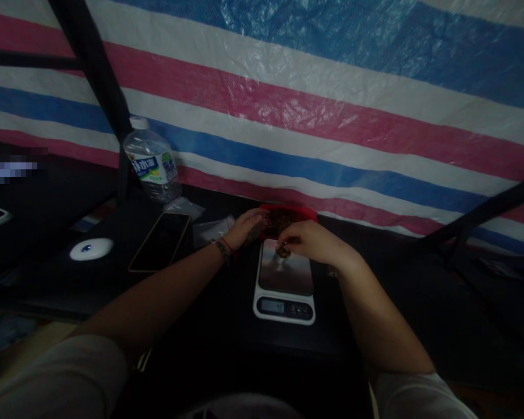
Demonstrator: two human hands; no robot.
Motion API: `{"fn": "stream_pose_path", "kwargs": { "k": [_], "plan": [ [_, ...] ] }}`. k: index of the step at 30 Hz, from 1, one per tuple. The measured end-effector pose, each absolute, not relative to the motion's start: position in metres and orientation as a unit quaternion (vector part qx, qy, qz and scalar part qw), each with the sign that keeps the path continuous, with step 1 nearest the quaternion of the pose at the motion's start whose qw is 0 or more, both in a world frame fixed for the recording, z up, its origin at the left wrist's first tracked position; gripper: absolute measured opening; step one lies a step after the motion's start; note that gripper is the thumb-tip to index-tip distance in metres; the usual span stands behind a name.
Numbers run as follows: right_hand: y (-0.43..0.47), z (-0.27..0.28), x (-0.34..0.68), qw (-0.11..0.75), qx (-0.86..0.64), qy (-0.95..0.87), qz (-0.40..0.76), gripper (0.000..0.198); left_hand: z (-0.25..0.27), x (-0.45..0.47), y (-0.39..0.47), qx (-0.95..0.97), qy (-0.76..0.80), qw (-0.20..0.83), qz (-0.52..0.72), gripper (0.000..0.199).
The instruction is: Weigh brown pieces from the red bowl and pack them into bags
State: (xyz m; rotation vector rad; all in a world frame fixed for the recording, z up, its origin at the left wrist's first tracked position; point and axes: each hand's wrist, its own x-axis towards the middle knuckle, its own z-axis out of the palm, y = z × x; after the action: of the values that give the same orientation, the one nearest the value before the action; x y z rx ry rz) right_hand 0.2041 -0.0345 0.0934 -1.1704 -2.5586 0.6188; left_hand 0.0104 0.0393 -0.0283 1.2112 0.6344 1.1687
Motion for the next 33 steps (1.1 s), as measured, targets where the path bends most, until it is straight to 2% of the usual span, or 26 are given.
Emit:
{"fn": "stream_pose_path", "kwargs": {
  "k": [21,30,33],
  "plan": [
    [-0.03,0.088,0.202,0.136,-0.386,-0.892,0.191,0.03,-0.029,0.012,0.039,0.522,0.29,0.627,0.5,0.041],
    [-0.025,0.095,0.218,0.199,-0.411,-0.877,0.15,0.032,-0.032,0.011,0.04,0.546,0.266,0.62,0.497,0.044],
    [-0.029,0.102,0.22,0.172,-0.42,-0.876,0.165,0.026,-0.031,0.01,0.039,0.576,0.26,0.603,0.486,0.047]
  ]
}}
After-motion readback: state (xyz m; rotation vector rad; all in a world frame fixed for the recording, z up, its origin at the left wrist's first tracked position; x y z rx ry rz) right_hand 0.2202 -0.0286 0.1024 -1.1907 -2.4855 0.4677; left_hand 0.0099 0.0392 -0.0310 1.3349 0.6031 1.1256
